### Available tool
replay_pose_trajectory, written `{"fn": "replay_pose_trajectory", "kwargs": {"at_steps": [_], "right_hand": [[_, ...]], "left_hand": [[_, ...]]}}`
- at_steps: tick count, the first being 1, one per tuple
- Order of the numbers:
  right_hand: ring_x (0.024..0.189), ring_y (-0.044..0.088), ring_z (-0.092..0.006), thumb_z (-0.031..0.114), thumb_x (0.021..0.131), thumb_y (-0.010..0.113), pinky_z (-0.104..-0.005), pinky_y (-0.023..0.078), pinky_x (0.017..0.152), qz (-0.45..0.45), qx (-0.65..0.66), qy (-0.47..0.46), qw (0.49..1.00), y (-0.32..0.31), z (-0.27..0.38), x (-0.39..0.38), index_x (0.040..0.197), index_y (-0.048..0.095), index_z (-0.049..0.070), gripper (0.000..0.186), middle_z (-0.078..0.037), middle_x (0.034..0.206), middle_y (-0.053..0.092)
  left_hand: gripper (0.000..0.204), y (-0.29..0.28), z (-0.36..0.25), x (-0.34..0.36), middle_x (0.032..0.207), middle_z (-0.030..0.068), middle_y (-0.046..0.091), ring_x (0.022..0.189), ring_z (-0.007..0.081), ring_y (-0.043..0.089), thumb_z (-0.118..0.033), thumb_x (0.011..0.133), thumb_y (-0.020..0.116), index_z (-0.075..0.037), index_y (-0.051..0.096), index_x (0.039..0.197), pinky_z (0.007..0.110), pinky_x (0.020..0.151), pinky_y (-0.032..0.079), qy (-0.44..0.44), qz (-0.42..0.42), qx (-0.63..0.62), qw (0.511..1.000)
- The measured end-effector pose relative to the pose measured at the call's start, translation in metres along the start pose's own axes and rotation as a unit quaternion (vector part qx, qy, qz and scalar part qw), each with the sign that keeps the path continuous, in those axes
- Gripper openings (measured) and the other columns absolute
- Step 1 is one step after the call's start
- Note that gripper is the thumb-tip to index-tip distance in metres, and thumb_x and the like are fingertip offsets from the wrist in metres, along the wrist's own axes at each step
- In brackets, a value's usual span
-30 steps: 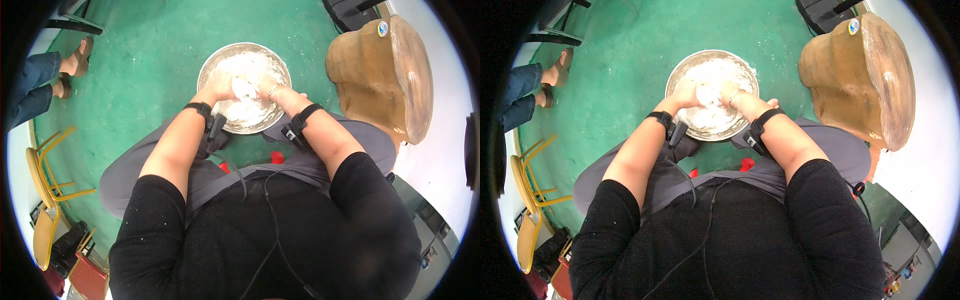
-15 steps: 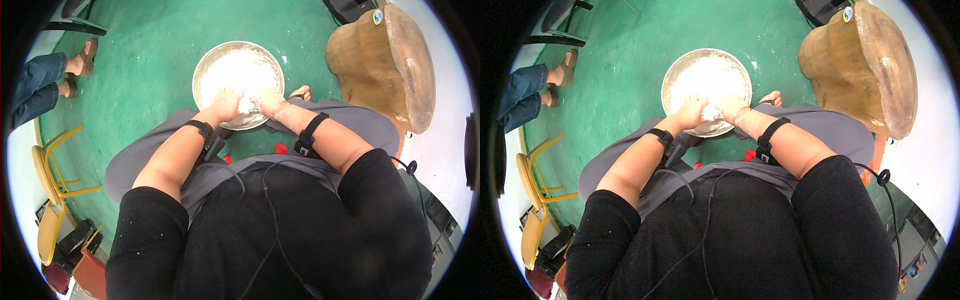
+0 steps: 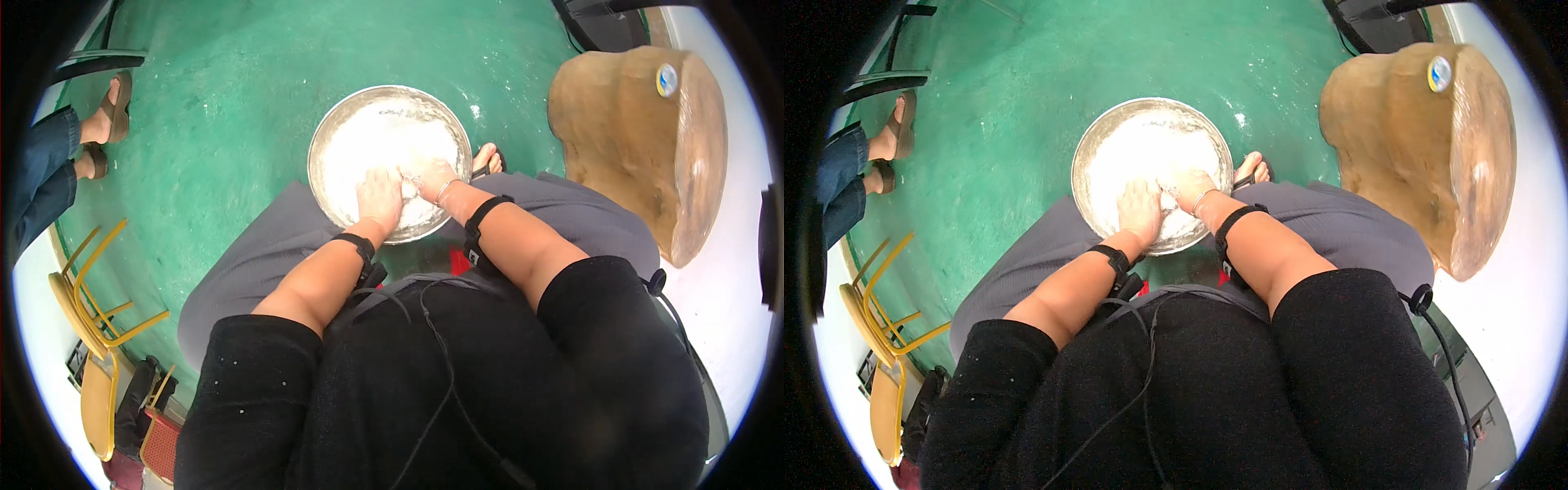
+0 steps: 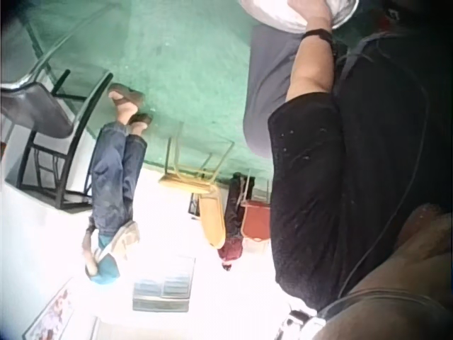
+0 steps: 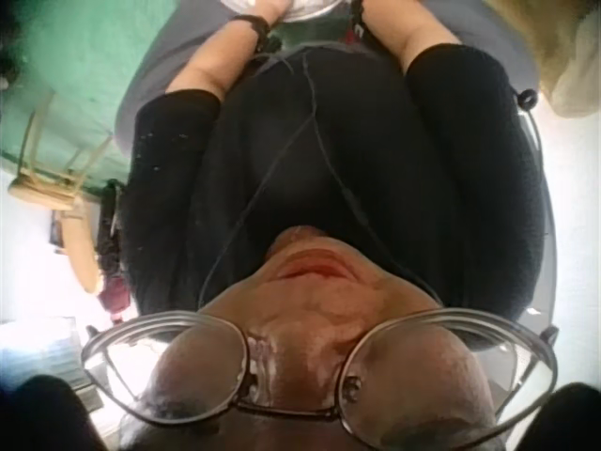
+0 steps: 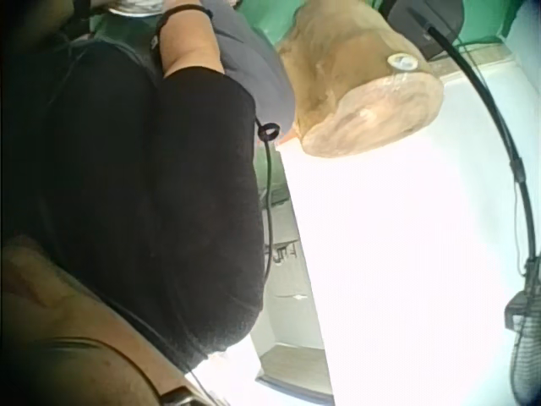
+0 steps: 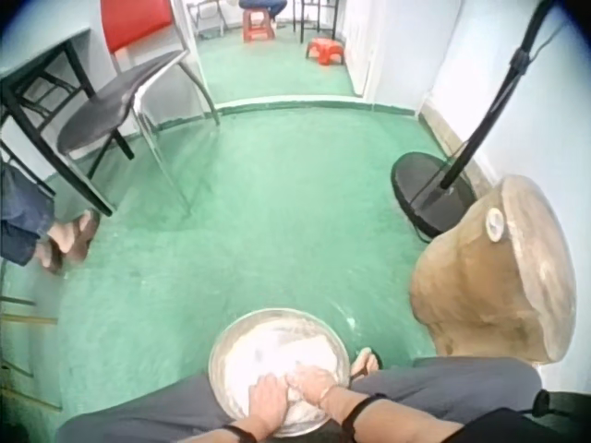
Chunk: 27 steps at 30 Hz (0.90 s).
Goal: Kneading dough in a large metal bowl.
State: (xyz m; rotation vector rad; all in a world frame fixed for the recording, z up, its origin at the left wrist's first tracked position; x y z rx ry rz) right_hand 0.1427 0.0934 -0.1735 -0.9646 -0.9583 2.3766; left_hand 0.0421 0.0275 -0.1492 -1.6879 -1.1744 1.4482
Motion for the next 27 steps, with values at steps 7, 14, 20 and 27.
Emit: {"fn": "replay_pose_trajectory", "kwargs": {"at_steps": [7, 14, 20, 27], "right_hand": [[0.097, 0.056, -0.0294, 0.020, 0.083, 0.047, -0.0391, 0.045, 0.082, 0.005, -0.017, -0.044, 0.999, -0.027, 0.008, 0.052, 0.100, 0.059, 0.011, 0.022, -0.016, 0.105, 0.058], [0.080, 0.061, -0.0320, 0.024, 0.080, 0.050, -0.0416, 0.047, 0.073, -0.102, -0.089, 0.005, 0.991, -0.020, -0.004, 0.068, 0.091, 0.063, 0.007, 0.024, -0.016, 0.086, 0.063], [0.083, 0.060, -0.0322, 0.023, 0.077, 0.054, -0.0422, 0.047, 0.074, -0.106, 0.065, 0.074, 0.990, -0.030, 0.014, 0.004, 0.097, 0.063, 0.008, 0.027, -0.016, 0.087, 0.063], [0.094, 0.058, -0.0329, 0.026, 0.079, 0.053, -0.0405, 0.045, 0.081, -0.254, 0.053, 0.126, 0.958, -0.005, -0.033, -0.018, 0.104, 0.059, 0.008, 0.032, -0.017, 0.104, 0.060]], "left_hand": [[0.028, 0.019, 0.023, 0.029, 0.103, 0.0138, 0.048, 0.100, 0.0302, 0.044, -0.019, 0.081, 0.048, -0.006, 0.056, 0.104, 0.044, 0.077, 0.041, -0.058, -0.037, -0.002, 0.998], [0.041, 0.000, 0.024, 0.054, 0.110, 0.0174, 0.052, 0.107, 0.0313, 0.046, -0.033, 0.075, 0.061, -0.004, 0.058, 0.104, 0.046, 0.085, 0.041, -0.046, -0.080, -0.034, 0.995], [0.054, -0.072, 0.038, 0.083, 0.098, 0.0227, 0.062, 0.092, 0.0349, 0.059, -0.040, 0.071, 0.065, 0.004, 0.060, 0.104, 0.043, 0.082, 0.046, 0.047, 0.330, -0.117, 0.936], [0.059, -0.074, 0.011, 0.143, 0.109, 0.0221, 0.058, 0.100, 0.0338, 0.057, -0.049, 0.073, 0.058, 0.003, 0.062, 0.101, 0.037, 0.087, 0.044, 0.101, 0.207, -0.022, 0.973]]}}
Point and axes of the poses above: each hand's wrist, its own x-axis towards the middle knuckle, its own y-axis out of the palm, z = x × y, the point moved 3 cm from there along x, towards the middle knuckle
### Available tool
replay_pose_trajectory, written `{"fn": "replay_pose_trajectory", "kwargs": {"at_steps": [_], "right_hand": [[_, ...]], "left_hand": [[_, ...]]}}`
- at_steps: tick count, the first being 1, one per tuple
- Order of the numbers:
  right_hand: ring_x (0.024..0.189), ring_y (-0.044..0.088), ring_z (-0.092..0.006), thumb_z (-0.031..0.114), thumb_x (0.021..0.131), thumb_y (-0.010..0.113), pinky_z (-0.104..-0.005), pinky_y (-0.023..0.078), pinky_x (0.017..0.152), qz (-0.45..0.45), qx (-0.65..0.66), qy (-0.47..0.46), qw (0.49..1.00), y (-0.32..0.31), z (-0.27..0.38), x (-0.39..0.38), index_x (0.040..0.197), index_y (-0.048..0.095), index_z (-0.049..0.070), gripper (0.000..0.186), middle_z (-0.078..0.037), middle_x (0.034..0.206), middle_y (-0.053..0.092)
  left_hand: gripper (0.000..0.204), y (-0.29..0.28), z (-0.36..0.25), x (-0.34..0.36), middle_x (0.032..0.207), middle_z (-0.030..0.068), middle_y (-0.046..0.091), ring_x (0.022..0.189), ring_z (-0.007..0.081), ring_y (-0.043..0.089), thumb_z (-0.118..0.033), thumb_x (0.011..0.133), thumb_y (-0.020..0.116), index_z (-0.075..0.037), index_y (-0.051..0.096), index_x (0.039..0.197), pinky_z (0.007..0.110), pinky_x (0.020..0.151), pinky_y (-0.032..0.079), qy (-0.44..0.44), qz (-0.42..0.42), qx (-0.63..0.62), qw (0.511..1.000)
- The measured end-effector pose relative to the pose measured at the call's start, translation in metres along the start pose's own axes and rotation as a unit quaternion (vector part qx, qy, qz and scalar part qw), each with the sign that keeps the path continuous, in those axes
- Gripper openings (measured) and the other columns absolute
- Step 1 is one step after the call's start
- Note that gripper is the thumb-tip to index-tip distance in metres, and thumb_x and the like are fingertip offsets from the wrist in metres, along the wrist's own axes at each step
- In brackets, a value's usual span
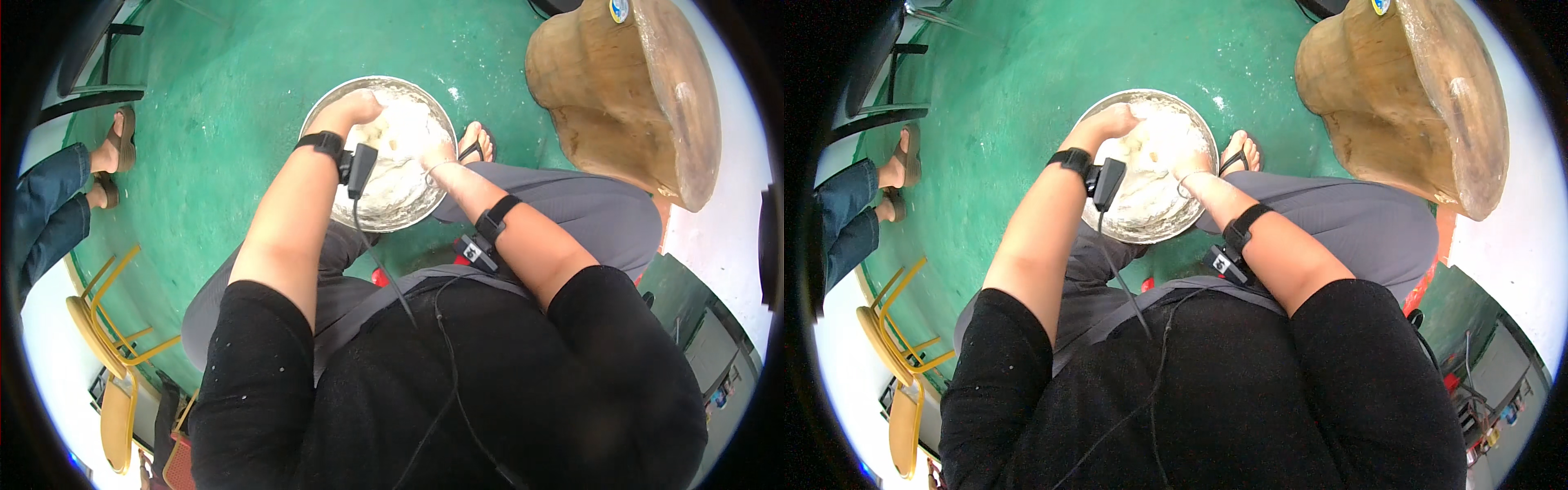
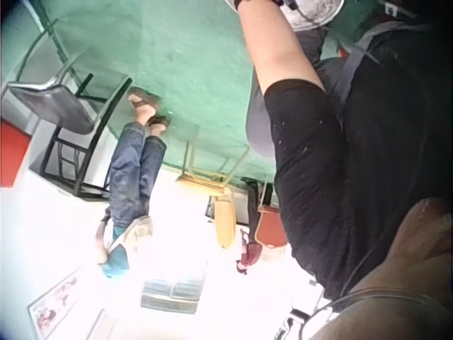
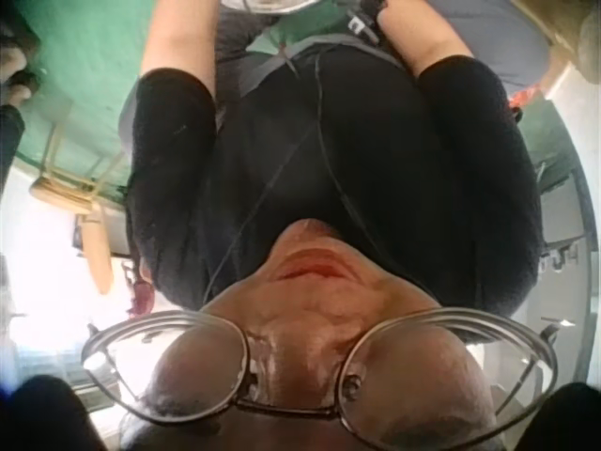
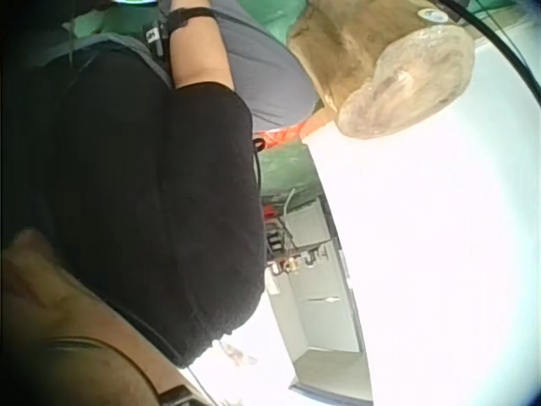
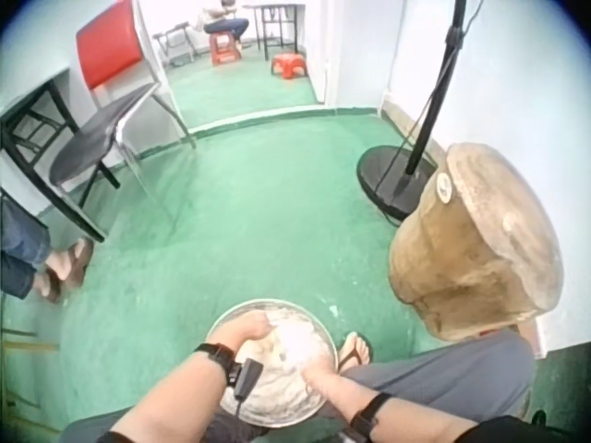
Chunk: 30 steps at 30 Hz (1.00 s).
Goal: Kneading dough in a large metal bowl.
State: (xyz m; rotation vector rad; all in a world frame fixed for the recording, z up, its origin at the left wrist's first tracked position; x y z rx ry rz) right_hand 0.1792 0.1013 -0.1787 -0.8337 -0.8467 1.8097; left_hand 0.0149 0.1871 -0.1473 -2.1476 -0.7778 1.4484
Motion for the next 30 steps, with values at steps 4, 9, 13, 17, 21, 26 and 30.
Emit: {"fn": "replay_pose_trajectory", "kwargs": {"at_steps": [4, 9, 13, 17, 21, 26, 30], "right_hand": [[0.095, 0.058, -0.0331, 0.027, 0.079, 0.053, -0.0399, 0.044, 0.082, 0.051, 0.115, 0.117, 0.985, -0.014, 0.012, 0.018, 0.106, 0.059, 0.008, 0.034, -0.018, 0.108, 0.059], [0.099, 0.056, -0.0333, 0.028, 0.077, 0.055, -0.0385, 0.044, 0.085, 0.078, 0.083, 0.125, 0.986, 0.000, -0.011, 0.032, 0.110, 0.057, 0.007, 0.039, -0.019, 0.109, 0.058], [0.101, 0.055, -0.0327, 0.030, 0.077, 0.055, -0.0372, 0.043, 0.088, 0.106, 0.095, -0.013, 0.990, -0.010, -0.001, 0.031, 0.115, 0.054, 0.008, 0.044, -0.018, 0.110, 0.058], [0.111, 0.050, -0.0286, 0.028, 0.075, 0.058, -0.0350, 0.039, 0.094, 0.098, -0.036, -0.178, 0.979, -0.016, 0.015, 0.020, 0.122, 0.050, 0.013, 0.049, -0.014, 0.124, 0.050], [0.092, 0.061, -0.0295, 0.022, 0.067, 0.064, -0.0361, 0.047, 0.083, 0.310, -0.169, -0.063, 0.933, -0.017, 0.035, 0.003, 0.099, 0.066, 0.014, 0.033, -0.013, 0.098, 0.064], [0.083, 0.064, -0.0294, 0.021, 0.066, 0.064, -0.0364, 0.049, 0.076, 0.274, -0.140, -0.083, 0.948, -0.037, 0.079, -0.029, 0.084, 0.068, 0.008, 0.023, -0.014, 0.085, 0.066], [0.084, 0.064, -0.0296, 0.020, 0.072, 0.057, -0.0376, 0.050, 0.075, 0.222, -0.064, -0.018, 0.973, -0.013, 0.074, -0.045, 0.085, 0.066, 0.004, 0.023, -0.019, 0.087, 0.064]], "left_hand": [[0.066, 0.026, 0.003, 0.025, 0.113, 0.0195, 0.057, 0.108, 0.0301, 0.054, -0.053, 0.067, 0.060, 0.001, 0.062, 0.104, 0.036, 0.090, 0.043, -0.040, -0.033, -0.102, 0.993], [0.067, 0.037, -0.005, 0.031, 0.111, 0.0216, 0.058, 0.105, 0.0302, 0.056, -0.049, 0.060, 0.068, 0.003, 0.062, 0.102, 0.036, 0.088, 0.044, -0.088, -0.033, -0.180, 0.979], [0.060, 0.039, -0.006, 0.008, 0.105, 0.0239, 0.060, 0.100, 0.0304, 0.058, -0.036, 0.053, 0.076, 0.005, 0.063, 0.096, 0.036, 0.084, 0.046, -0.029, -0.032, -0.162, 0.986], [0.053, 0.048, -0.001, -0.026, 0.097, 0.0232, 0.062, 0.097, 0.0309, 0.059, -0.031, 0.052, 0.076, 0.004, 0.064, 0.090, 0.036, 0.083, 0.047, 0.058, -0.078, -0.183, 0.978], [0.050, 0.038, -0.023, -0.089, 0.096, 0.0208, 0.063, 0.092, 0.0325, 0.060, -0.023, 0.057, 0.071, 0.002, 0.061, 0.100, 0.036, 0.080, 0.047, 0.091, -0.050, -0.114, 0.988], [0.051, 0.053, -0.026, -0.138, 0.092, 0.0197, 0.061, 0.098, 0.0324, 0.054, -0.032, 0.062, 0.065, 0.001, 0.061, 0.100, 0.039, 0.090, 0.039, 0.106, 0.001, 0.156, 0.982], [0.052, 0.087, -0.029, -0.154, 0.110, 0.0180, 0.055, 0.106, 0.0306, 0.049, -0.033, 0.067, 0.063, 0.000, 0.056, 0.107, 0.044, 0.091, 0.038, 0.116, -0.049, 0.207, 0.970]]}}
Point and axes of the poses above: each hand's wrist, its own x-axis towards the middle knuckle, its own y-axis out of the palm, z = x × y, the point moved 3 cm from there along x, towards the middle knuckle
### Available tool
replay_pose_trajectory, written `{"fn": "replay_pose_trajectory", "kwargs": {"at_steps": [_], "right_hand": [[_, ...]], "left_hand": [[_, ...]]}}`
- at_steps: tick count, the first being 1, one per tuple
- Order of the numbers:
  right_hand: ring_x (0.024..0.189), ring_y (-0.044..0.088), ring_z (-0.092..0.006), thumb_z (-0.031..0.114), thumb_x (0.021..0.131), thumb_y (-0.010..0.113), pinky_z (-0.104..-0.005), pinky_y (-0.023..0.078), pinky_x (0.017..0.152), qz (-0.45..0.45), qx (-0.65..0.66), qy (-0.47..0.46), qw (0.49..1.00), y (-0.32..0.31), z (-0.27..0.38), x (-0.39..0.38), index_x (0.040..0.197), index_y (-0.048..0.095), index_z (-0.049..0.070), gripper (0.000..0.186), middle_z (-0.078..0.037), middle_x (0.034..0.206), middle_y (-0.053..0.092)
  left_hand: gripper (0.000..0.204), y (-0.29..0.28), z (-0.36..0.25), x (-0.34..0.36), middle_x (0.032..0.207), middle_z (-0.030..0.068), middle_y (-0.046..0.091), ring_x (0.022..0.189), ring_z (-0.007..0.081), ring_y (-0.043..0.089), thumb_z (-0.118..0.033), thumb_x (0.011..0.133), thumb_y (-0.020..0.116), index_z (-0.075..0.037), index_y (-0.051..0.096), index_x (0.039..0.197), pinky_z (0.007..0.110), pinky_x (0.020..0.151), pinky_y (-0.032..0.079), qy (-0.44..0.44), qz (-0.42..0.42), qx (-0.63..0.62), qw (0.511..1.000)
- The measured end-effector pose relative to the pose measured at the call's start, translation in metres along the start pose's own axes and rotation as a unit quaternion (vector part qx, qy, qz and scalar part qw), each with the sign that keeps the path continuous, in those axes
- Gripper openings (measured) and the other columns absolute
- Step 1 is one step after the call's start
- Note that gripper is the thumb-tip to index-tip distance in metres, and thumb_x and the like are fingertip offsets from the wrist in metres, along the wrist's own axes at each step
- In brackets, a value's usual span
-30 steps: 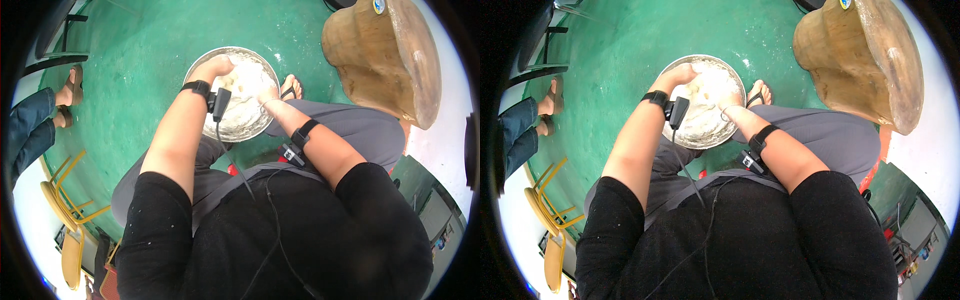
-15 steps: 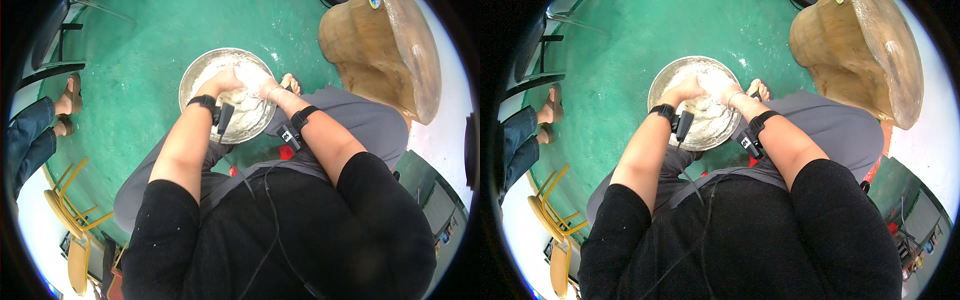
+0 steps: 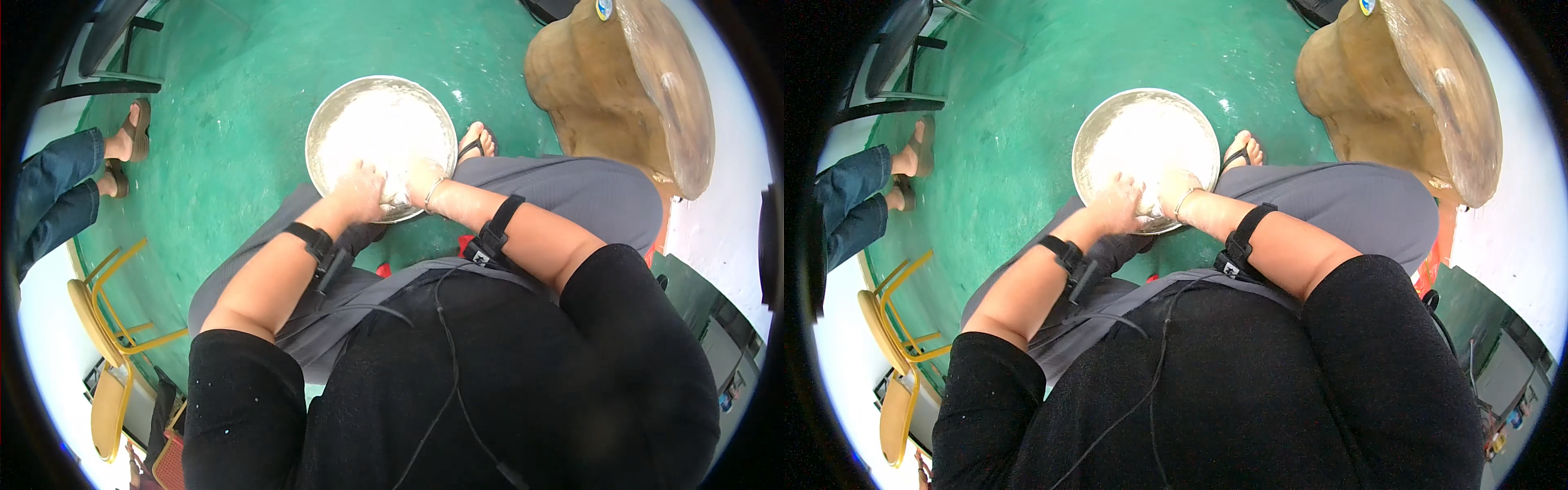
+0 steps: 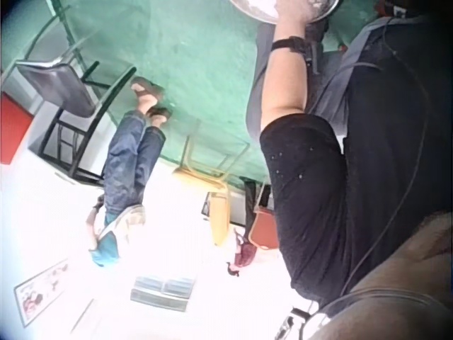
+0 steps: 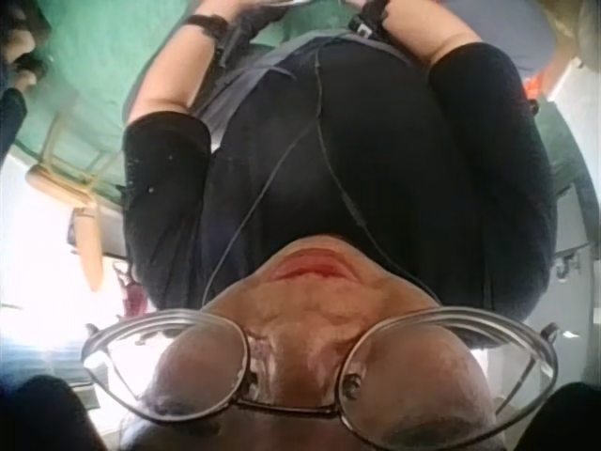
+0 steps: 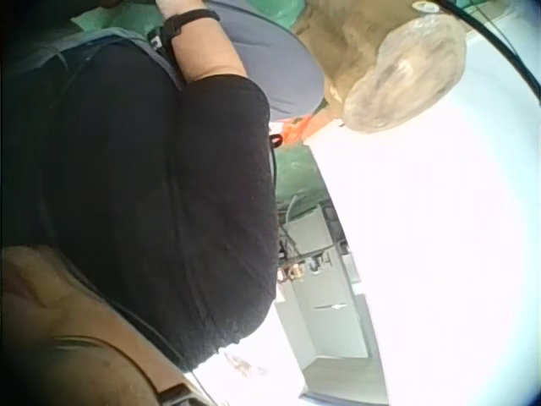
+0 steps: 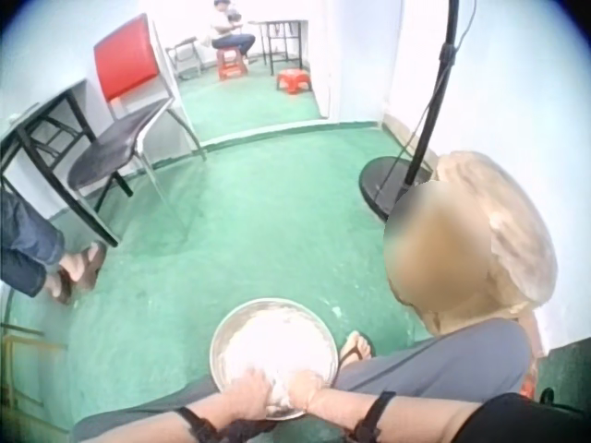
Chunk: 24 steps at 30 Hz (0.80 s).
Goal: Kneading dough in a large metal bowl.
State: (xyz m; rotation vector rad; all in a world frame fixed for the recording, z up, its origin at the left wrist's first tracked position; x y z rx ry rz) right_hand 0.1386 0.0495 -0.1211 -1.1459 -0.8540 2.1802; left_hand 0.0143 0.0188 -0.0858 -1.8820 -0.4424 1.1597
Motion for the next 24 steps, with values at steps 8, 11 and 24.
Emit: {"fn": "replay_pose_trajectory", "kwargs": {"at_steps": [8, 11, 24], "right_hand": [[0.085, 0.059, -0.0347, 0.018, 0.080, 0.048, -0.0427, 0.046, 0.074, 0.034, -0.015, -0.041, 0.998, 0.026, -0.008, 0.001, 0.092, 0.057, 0.006, 0.020, -0.018, 0.087, 0.061], [0.085, 0.059, -0.0353, 0.017, 0.081, 0.045, -0.0431, 0.046, 0.074, 0.062, -0.020, -0.037, 0.997, 0.032, -0.014, 0.010, 0.092, 0.057, 0.006, 0.020, -0.019, 0.087, 0.061], [0.084, 0.062, -0.0317, 0.012, 0.074, 0.056, -0.0401, 0.050, 0.070, 0.048, -0.088, -0.001, 0.995, 0.012, -0.038, 0.073, 0.100, 0.054, 0.010, 0.026, -0.016, 0.087, 0.064]], "left_hand": [[0.036, 0.038, -0.033, 0.006, 0.129, 0.0108, 0.042, 0.115, 0.0277, 0.040, -0.021, 0.085, 0.042, -0.003, 0.053, 0.115, 0.044, 0.086, 0.039, -0.088, -0.001, -0.005, 0.996], [0.036, 0.055, -0.026, 0.019, 0.131, 0.0098, 0.041, 0.115, 0.0238, 0.040, -0.023, 0.086, 0.041, -0.006, 0.053, 0.116, 0.045, 0.082, 0.039, -0.089, -0.037, -0.014, 0.995], [0.028, 0.051, 0.012, 0.081, 0.135, 0.0067, 0.036, 0.117, 0.0217, 0.039, -0.021, 0.085, 0.043, -0.010, 0.058, 0.107, 0.044, 0.087, 0.038, -0.108, -0.047, -0.126, 0.985]]}}
Point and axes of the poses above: each hand's wrist, its own x-axis towards the middle knuckle, its own y-axis out of the palm, z = x × y, the point moved 3 cm from there along x, towards the middle knuckle
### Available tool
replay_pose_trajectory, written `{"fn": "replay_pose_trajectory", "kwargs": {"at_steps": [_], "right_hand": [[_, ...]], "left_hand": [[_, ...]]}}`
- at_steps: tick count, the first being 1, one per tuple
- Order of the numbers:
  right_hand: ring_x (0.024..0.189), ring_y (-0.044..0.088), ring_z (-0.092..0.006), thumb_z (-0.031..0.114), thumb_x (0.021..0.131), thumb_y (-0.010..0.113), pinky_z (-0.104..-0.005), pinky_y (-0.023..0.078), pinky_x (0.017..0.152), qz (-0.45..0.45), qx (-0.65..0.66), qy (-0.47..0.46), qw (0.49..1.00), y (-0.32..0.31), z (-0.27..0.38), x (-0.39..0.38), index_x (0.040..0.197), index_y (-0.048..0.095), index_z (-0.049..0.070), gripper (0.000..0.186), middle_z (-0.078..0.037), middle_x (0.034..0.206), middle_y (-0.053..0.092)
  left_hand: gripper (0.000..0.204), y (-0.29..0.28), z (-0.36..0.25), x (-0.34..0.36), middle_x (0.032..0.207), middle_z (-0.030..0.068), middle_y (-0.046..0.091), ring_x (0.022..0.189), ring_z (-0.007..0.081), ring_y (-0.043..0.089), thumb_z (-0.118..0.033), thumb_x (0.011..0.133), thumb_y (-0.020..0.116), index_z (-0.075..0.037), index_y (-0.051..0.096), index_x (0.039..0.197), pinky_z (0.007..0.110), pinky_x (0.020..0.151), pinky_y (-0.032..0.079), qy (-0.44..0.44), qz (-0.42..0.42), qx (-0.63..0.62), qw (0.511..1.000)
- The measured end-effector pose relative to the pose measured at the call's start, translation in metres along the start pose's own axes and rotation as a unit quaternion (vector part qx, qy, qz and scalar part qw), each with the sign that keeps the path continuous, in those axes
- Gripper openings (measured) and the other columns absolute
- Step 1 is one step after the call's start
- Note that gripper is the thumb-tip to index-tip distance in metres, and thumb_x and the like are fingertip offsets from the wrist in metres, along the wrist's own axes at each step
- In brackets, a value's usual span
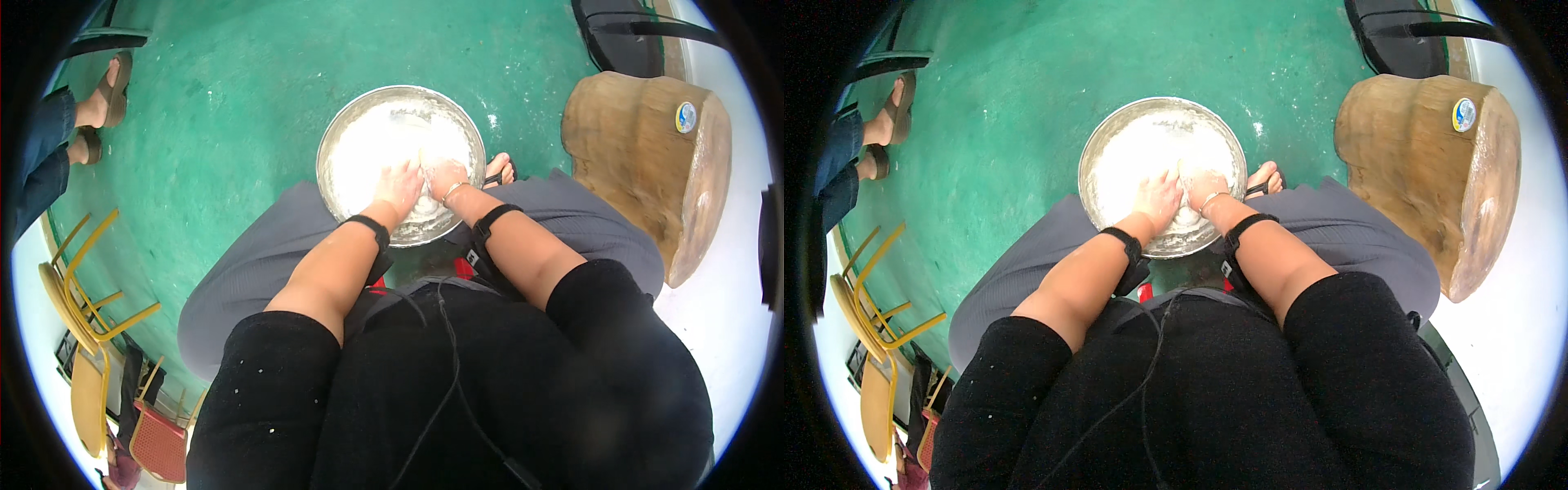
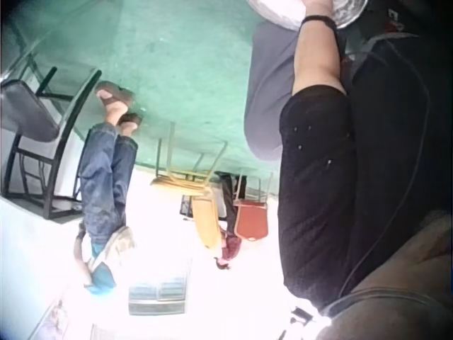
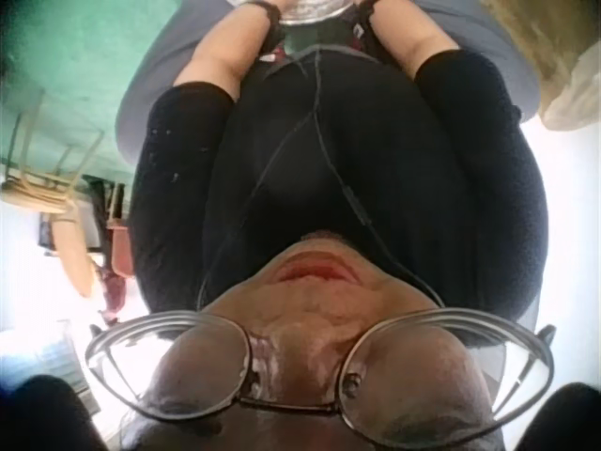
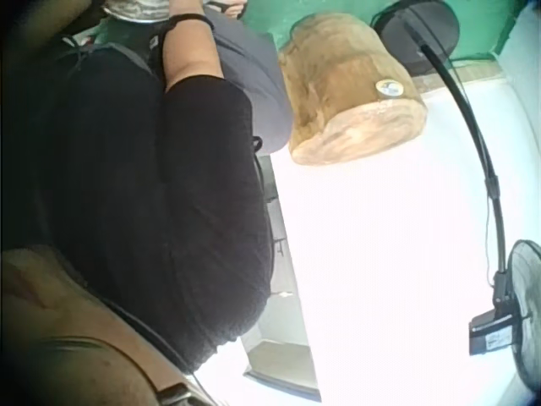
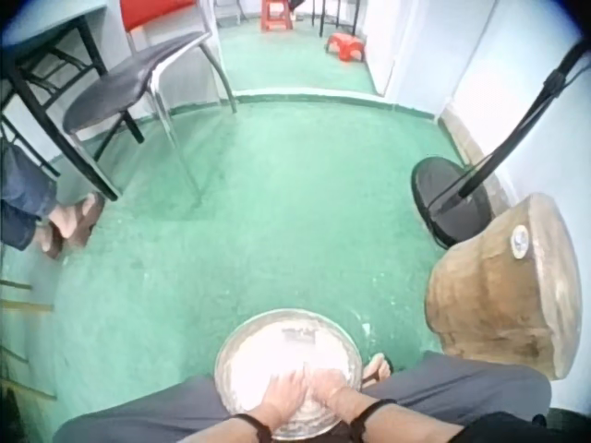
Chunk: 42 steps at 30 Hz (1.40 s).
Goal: Kneading dough in a large metal bowl.
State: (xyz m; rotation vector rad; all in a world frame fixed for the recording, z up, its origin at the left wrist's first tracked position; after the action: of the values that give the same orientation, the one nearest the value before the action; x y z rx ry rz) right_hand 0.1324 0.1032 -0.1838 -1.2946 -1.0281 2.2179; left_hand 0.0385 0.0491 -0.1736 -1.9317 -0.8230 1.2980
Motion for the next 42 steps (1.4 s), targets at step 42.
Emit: {"fn": "replay_pose_trajectory", "kwargs": {"at_steps": [42], "right_hand": [[0.083, 0.058, -0.0358, 0.026, 0.073, 0.063, -0.0426, 0.046, 0.074, -0.037, -0.066, -0.200, 0.977, -0.051, 0.041, -0.091, 0.094, 0.059, 0.007, 0.029, -0.016, 0.091, 0.059]], "left_hand": [[0.045, -0.011, 0.010, -0.066, 0.098, 0.0223, 0.055, 0.100, 0.0367, 0.047, -0.024, 0.057, 0.071, 0.004, 0.060, 0.091, 0.045, 0.089, 0.037, -0.035, -0.131, -0.037, 0.990]]}}
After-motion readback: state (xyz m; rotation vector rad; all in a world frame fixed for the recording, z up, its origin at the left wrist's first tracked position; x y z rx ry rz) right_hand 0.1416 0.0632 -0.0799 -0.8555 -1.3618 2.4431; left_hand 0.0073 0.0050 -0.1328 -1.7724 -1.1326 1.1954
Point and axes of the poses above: each hand's wrist, its own x-axis towards the middle knuckle, its own y-axis out of the palm, z = x × y, the point moved 3 cm from there along x, towards the middle knuckle
